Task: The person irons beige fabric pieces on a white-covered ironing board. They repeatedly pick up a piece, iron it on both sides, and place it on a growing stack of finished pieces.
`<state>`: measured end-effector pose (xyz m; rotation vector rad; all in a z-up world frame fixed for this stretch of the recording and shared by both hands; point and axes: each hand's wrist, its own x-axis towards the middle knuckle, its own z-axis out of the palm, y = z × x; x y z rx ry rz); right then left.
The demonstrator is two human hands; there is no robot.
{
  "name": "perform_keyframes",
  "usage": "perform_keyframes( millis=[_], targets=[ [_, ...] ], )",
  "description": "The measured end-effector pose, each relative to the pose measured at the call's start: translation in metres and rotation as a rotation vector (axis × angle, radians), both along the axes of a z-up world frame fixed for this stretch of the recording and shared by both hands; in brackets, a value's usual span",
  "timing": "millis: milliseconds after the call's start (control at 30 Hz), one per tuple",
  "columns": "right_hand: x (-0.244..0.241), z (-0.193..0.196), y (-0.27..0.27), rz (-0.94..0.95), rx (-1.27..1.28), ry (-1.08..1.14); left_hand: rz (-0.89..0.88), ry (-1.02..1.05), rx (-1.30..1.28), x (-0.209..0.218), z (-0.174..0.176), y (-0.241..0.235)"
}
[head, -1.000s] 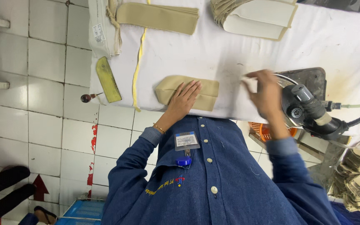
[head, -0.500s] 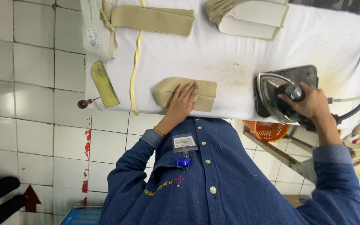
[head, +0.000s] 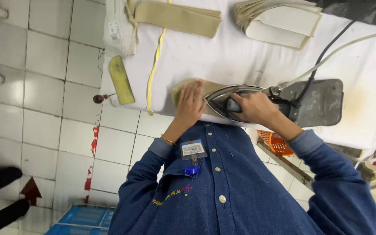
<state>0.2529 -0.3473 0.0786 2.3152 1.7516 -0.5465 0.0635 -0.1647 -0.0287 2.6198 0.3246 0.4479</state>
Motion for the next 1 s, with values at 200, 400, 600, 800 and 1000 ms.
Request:
perform_keyframes(
  millis=[200,400,600,800,1000],
  targets=[
    [-0.020,0.003,0.066,0.058,0.044,0.079,0.365,-0.144,-0.141,-0.037,0.034,0.040],
    [-0.036,-0.004,0.117,0.084,0.095,0.099,0.512,-0.145,-0.219,-0.059,0.046,0.046],
    [-0.037,0.012,0.122,0.068,0.071,0.164,0.508,-0.100,-0.230,-0.064,0.040,0.038],
    [-0.037,0.009,0.119,0.068,0.087,0.142,0.478,-0.107,-0.209,-0.046,0.059,0.034],
    [-0.035,0.031,0.085,-0.020,0.025,0.150,0.480,-0.137,-0.216,-0.037,0.055,0.038]
  ],
)
